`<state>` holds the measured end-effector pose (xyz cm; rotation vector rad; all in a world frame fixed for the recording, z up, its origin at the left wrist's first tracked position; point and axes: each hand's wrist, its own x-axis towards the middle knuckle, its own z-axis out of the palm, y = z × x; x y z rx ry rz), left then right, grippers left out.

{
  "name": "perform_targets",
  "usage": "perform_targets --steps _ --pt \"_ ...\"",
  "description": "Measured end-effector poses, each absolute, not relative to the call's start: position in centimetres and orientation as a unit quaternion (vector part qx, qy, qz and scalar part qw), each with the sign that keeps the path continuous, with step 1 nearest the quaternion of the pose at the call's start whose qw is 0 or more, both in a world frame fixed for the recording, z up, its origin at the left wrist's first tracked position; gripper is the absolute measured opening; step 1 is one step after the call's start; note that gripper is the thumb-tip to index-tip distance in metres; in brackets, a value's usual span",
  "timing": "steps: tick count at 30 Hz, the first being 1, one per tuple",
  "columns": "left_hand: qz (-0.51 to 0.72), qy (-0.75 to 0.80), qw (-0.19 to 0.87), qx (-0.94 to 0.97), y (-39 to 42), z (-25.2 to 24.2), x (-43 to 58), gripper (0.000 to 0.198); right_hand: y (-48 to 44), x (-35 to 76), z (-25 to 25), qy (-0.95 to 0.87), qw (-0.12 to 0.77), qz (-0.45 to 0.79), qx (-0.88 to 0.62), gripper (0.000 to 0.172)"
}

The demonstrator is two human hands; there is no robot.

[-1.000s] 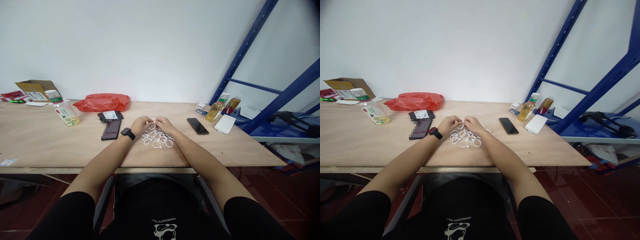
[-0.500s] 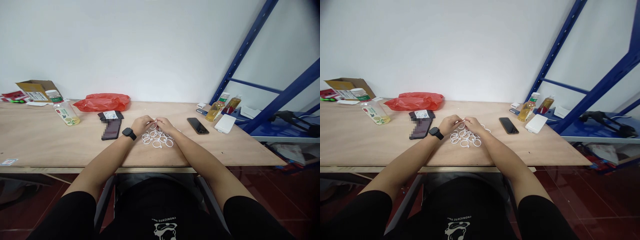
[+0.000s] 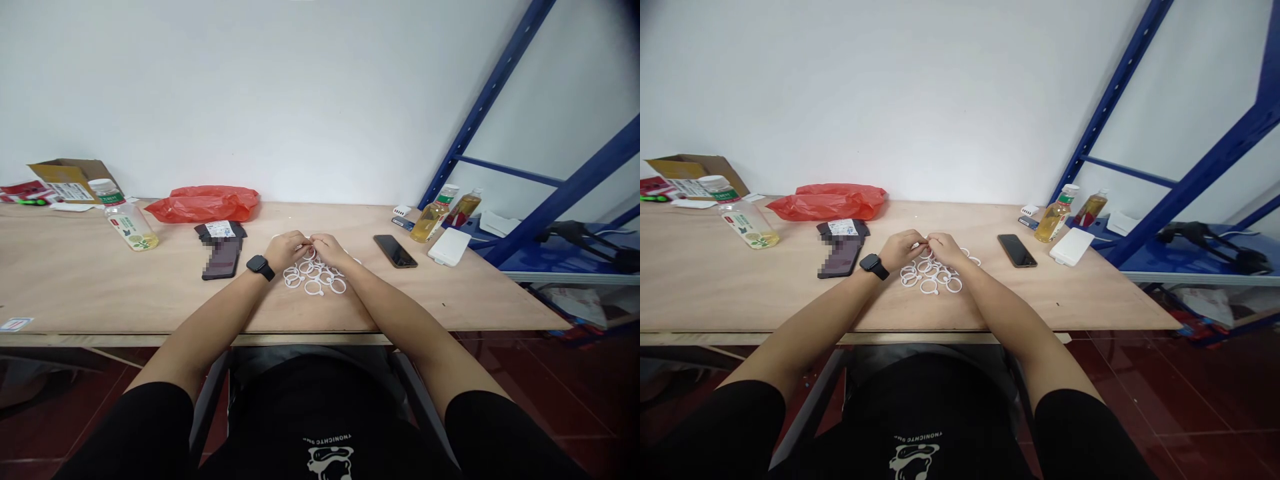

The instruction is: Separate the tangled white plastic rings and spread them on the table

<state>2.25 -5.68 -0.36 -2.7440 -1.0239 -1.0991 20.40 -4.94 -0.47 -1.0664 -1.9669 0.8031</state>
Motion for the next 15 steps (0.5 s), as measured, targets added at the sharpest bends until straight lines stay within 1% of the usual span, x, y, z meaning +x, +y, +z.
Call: perform_targets --steps 5,7,9,10,12,13,15 --pt "-0.371 -0.331 0.009 -0.868 -5.5 -0.2 2.1 0.018 -4.9 20.2 -0.8 -0.754 0.402 0.308 -0.418 0.021" --pt "-0.386 -0.356 0.017 -0.851 -5.1 -0.2 1.6 0.018 -4.9 20.3 -0.9 -0.762 0.410 0.269 -0.423 0.030" --pt "-0.409 -0.390 0.025 -0.825 -4.5 -0.4 0.8 0.018 -4.9 20.6 -0.9 -0.788 0.388 0.215 -0.427 0.040" --pt "-0.418 -0.406 0.027 -0.812 -4.1 -0.5 0.4 0.017 -4.9 20.8 -0.9 -0.807 0.363 0.189 -0.426 0.038" --pt "-0.421 -0.434 0.027 -0.796 -3.3 -1.0 -0.5 0.016 -4.9 21.1 -0.8 -0.842 0.305 0.153 -0.419 0.027" --pt "-0.415 -0.446 0.024 -0.792 -2.9 -1.2 -0.9 0.016 -4.9 21.2 -0.8 -0.853 0.283 0.142 -0.416 0.022" --pt "-0.396 -0.469 0.022 -0.789 -2.2 -1.9 -1.3 0.014 -4.9 21.3 -0.7 -0.866 0.257 0.126 -0.411 0.016"
